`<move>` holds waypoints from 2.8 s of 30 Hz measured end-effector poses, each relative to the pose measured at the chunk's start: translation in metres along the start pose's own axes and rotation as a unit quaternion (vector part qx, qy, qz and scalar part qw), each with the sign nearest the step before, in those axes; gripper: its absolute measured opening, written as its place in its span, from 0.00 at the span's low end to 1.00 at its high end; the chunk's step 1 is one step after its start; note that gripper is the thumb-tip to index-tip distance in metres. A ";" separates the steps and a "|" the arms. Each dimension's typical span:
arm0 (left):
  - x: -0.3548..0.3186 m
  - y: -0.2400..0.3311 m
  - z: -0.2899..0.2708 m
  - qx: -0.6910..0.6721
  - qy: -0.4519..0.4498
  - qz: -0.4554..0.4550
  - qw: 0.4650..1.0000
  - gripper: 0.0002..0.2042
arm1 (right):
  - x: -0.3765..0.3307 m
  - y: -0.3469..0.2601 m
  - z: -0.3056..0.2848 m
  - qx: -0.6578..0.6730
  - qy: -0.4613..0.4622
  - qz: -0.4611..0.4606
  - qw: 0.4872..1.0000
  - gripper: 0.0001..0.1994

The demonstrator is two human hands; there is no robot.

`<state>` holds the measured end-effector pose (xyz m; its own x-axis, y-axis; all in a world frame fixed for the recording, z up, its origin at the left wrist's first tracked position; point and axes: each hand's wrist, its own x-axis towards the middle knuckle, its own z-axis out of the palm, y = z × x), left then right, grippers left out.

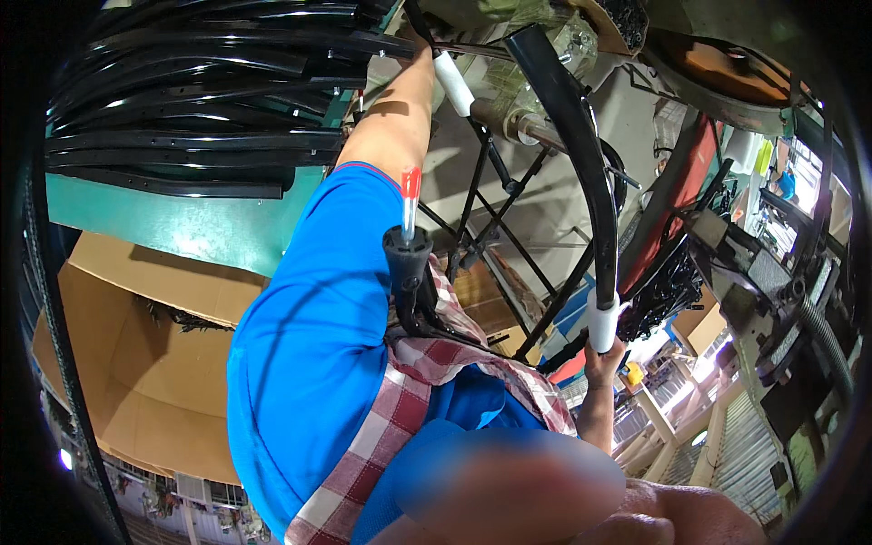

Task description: The person assembles a black metal frame by inserting white foam sleeves onto the frame's legs and connecting various metal rods. The person handles the frame and rods by hand, repeatedly adjusting and fitting components together.

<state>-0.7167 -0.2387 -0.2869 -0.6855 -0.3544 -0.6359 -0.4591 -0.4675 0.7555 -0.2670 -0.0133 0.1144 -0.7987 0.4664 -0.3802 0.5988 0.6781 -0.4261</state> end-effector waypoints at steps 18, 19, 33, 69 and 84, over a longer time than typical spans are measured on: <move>0.048 0.001 -0.026 0.343 -0.032 0.166 0.924 0.15 | -0.004 -0.007 -0.006 -0.041 -0.007 0.026 0.999 0.10; 0.047 0.001 -0.026 0.343 -0.030 0.165 0.924 0.15 | -0.004 -0.009 -0.007 -0.047 -0.014 0.021 0.999 0.10; 0.037 0.004 -0.024 0.360 -0.032 0.177 0.915 0.16 | -0.002 -0.010 -0.002 -0.074 -0.009 -0.020 0.997 0.11; -0.162 0.223 -0.111 0.160 -0.491 0.062 0.854 0.19 | 0.059 0.055 0.067 -0.013 -0.026 -0.054 0.998 0.20; -0.190 0.249 -0.066 0.569 -0.598 0.176 0.535 0.16 | 0.025 0.026 0.051 -0.019 -0.051 -0.031 0.998 0.18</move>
<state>-0.6629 -0.3412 0.0118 -0.4011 0.8332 -0.3806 0.2382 0.4961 0.8350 -0.2685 -0.0129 0.0519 -0.8234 0.3635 -0.4359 0.5436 0.7257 -0.4217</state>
